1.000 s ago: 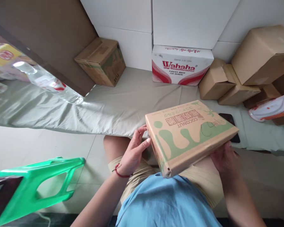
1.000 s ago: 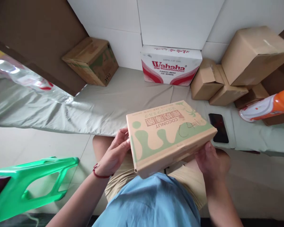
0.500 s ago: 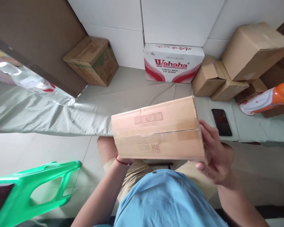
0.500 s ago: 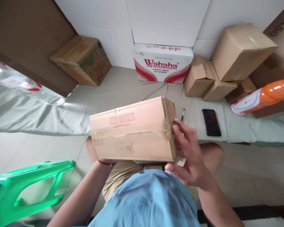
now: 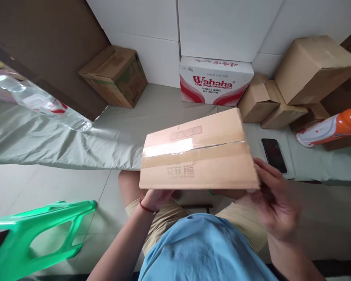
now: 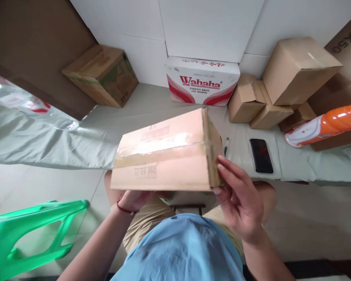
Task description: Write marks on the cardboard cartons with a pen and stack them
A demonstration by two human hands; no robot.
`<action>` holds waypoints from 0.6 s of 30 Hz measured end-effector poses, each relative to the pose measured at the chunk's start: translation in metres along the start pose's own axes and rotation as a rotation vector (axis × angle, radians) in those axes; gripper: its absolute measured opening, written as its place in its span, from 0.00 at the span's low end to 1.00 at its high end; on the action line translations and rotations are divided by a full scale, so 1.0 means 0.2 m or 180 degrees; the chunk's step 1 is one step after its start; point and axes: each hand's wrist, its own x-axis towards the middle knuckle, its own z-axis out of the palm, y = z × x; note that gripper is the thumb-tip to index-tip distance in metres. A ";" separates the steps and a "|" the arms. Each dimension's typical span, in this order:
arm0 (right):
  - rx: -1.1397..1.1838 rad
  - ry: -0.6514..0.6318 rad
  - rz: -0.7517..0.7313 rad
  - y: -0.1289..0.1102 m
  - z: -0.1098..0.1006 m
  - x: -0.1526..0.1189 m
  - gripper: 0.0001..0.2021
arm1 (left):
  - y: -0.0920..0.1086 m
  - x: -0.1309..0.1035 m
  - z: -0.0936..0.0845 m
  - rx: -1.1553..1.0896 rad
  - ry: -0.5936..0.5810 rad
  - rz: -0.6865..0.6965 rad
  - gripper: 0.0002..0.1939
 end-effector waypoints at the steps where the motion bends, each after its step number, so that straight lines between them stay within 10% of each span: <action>1: 0.0161 0.0155 0.0175 0.02 0.00 -0.01 0.25 | 0.01 -0.01 0.01 -0.0016 0.0032 0.0056 0.27; 18: 0.2134 0.0549 0.2347 0.31 0.06 -0.05 0.12 | 0.17 -0.11 0.25 0.0490 0.0785 0.1504 0.40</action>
